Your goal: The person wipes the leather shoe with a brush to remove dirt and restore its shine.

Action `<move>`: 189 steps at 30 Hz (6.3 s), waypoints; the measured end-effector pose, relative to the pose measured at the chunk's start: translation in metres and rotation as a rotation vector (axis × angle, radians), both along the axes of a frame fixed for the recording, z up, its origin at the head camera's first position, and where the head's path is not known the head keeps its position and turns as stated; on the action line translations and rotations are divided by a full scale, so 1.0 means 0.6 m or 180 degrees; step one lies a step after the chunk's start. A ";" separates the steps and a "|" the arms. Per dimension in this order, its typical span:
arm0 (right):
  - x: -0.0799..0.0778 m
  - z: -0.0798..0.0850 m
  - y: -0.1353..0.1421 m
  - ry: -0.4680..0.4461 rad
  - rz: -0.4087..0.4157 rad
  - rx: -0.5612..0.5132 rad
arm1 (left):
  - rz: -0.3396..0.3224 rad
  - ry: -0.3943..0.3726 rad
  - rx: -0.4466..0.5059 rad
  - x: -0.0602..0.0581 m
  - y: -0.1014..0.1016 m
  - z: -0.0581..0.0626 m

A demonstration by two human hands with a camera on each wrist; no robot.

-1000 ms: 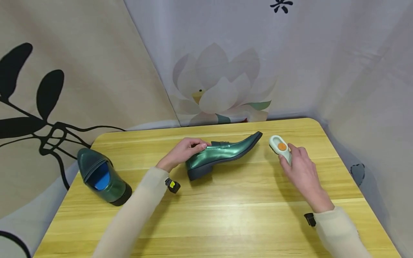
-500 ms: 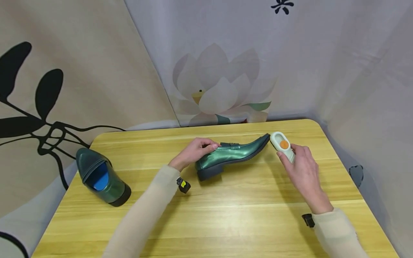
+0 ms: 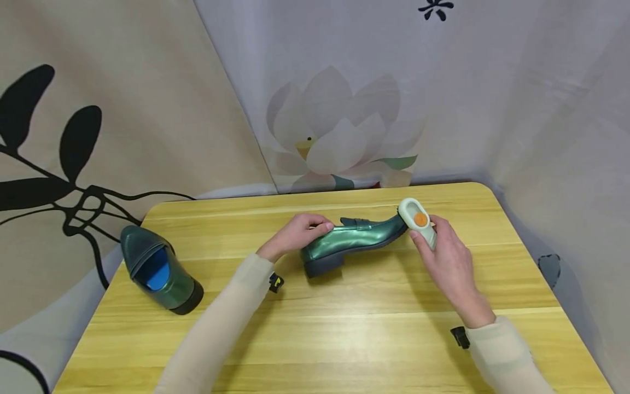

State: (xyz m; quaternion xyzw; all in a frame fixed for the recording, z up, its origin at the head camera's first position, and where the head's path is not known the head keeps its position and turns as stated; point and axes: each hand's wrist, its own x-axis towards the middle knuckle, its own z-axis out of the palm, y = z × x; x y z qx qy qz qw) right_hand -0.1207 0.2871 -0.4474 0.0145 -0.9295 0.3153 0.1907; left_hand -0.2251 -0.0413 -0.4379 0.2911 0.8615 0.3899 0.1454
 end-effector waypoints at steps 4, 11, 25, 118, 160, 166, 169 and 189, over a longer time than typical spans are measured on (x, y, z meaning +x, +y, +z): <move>0.001 -0.001 -0.014 0.0021 0.0092 -0.0014 | 0.0002 -0.0178 0.0171 0.004 -0.012 -0.005; 0.005 0.000 -0.057 0.0050 0.0395 -0.0123 | -0.0063 -0.0598 0.0513 0.005 -0.034 -0.017; 0.016 -0.020 -0.183 0.0830 0.1604 0.0857 | -0.0012 -0.0843 0.0869 0.006 -0.042 -0.027; 0.005 -0.004 -0.193 0.0503 0.1103 0.0651 | 0.0342 0.0114 0.0483 0.025 -0.038 -0.031; -0.061 0.037 -0.004 -0.0618 0.0492 0.0643 | 0.0341 0.0101 0.0313 0.031 -0.044 -0.027; -0.013 0.028 -0.048 -0.0321 0.0723 0.0519 | 0.0397 0.0089 0.0330 0.030 -0.046 -0.030; 0.000 0.023 -0.053 -0.0223 0.0746 0.0522 | 0.0392 0.0106 0.0334 0.028 -0.046 -0.032; -0.064 0.012 0.041 -0.0723 0.0362 0.0415 | 0.0332 0.0168 0.0316 0.029 -0.044 -0.035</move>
